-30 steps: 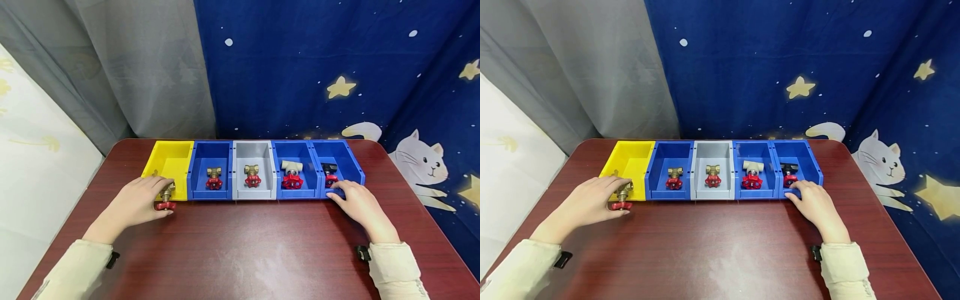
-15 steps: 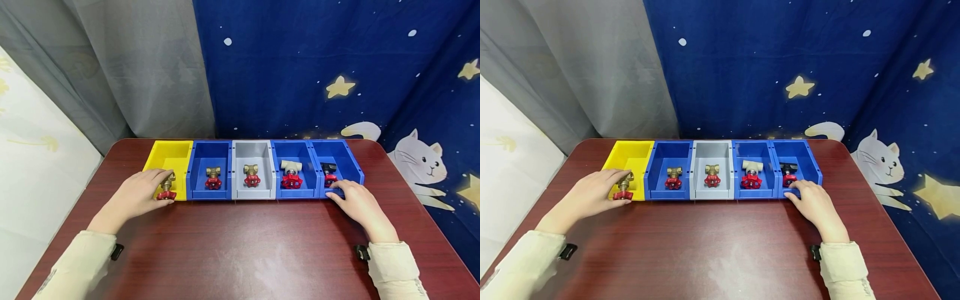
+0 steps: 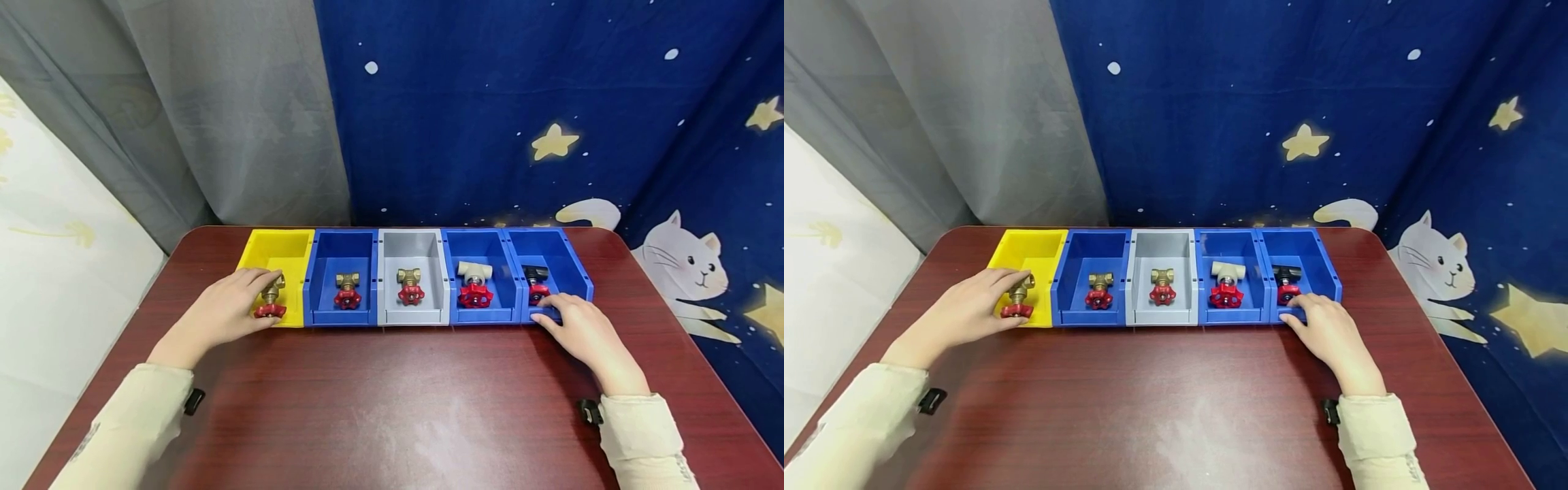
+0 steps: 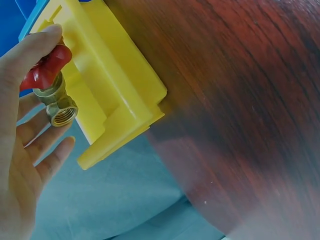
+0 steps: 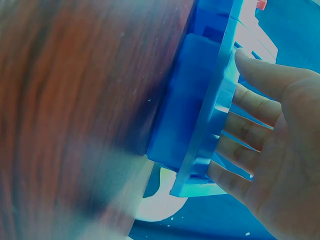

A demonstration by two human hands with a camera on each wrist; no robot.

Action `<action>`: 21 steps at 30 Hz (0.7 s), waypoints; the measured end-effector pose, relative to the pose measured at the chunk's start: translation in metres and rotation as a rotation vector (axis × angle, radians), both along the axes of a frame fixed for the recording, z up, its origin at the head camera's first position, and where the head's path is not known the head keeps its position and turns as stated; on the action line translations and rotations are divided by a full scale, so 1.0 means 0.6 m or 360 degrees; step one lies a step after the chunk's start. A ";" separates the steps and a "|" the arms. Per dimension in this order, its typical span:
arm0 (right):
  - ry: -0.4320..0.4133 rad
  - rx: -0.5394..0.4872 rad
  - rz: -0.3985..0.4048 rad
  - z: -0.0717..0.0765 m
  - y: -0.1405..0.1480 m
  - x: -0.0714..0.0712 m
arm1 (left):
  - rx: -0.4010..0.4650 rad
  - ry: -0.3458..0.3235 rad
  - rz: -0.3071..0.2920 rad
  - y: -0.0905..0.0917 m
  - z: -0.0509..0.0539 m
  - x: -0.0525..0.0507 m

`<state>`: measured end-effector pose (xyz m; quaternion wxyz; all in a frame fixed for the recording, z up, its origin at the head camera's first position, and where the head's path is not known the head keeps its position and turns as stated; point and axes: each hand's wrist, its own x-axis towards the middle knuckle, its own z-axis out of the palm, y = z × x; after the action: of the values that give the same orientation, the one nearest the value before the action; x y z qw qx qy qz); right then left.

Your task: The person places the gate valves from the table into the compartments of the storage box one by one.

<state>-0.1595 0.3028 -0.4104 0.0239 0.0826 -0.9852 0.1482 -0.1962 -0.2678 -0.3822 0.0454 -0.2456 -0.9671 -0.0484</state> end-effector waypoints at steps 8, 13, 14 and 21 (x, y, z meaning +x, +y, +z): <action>0.0007 -0.0003 0.0008 -0.001 0.000 0.000 | 0.0025 -0.0030 0.0044 -0.002 0.000 -0.010; 0.0008 -0.0003 0.0007 -0.001 0.001 -0.001 | 0.0026 -0.0010 0.0024 0.000 0.002 -0.018; 0.0008 -0.0003 0.0007 -0.001 0.001 -0.001 | 0.0025 -0.0003 0.0022 0.001 0.002 -0.020; 0.0008 0.0000 0.0002 -0.001 0.000 -0.001 | 0.0016 -0.0058 0.0051 0.003 -0.001 -0.033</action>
<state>-0.1604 0.3030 -0.4110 0.0263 0.0837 -0.9851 0.1480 -0.2159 -0.2659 -0.3828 0.0298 -0.2290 -0.9713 -0.0568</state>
